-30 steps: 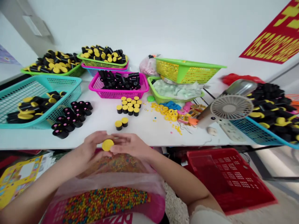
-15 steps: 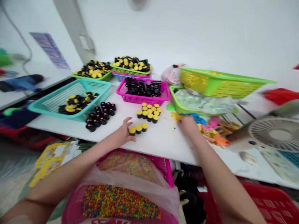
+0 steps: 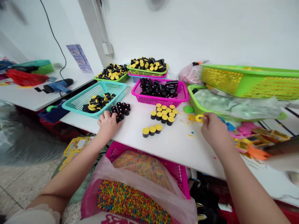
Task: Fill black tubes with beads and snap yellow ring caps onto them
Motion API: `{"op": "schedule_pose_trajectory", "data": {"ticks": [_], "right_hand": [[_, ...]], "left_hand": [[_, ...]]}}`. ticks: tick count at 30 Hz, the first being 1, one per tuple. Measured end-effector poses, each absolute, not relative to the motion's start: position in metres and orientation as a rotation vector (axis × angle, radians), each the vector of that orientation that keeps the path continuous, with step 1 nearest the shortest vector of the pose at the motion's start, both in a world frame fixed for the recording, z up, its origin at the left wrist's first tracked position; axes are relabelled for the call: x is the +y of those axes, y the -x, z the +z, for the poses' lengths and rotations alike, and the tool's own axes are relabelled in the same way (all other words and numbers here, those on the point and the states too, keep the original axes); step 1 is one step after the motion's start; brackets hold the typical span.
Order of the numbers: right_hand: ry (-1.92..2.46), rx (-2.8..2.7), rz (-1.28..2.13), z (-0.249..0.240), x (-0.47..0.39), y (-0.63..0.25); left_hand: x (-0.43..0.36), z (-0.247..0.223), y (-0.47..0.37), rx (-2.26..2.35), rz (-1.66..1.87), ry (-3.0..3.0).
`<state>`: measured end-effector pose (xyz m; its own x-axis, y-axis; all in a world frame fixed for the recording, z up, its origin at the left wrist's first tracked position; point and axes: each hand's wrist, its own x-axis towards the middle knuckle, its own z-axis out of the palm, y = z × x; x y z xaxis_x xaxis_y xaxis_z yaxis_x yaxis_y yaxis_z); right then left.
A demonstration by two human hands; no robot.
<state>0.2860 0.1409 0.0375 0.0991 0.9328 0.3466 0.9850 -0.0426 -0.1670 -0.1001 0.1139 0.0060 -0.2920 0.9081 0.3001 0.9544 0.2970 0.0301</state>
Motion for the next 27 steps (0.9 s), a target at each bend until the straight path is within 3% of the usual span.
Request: {"op": "schedule_pose_trajectory", "data": {"ticks": [5,8,11,15,21,27], "right_hand": [[1.944,-1.794,0.022,0.048,0.121,-0.263],[1.659,-1.754,0.224,0.046,0.104,-0.244],[1.214,-1.695,0.620,0.048,0.077,-0.207],[0.996,-1.589,1.034,0.057,0.044,-0.149],[0.984,-1.342,1.170,0.042,0.031,-0.129],[0.972,-1.314,1.215,0.021,0.025,-0.122]], "left_hand": [[0.114,0.017,0.096,-2.352,-0.292,1.760],[0.100,0.034,0.090,-2.366,-0.359,1.985],[0.078,0.053,0.079,-2.234,-0.716,2.613],[0.051,0.064,0.061,-1.748,-1.353,3.212],[0.036,0.038,0.050,-1.422,-1.544,3.149],[0.032,0.008,0.037,-0.952,-1.948,3.120]]}}
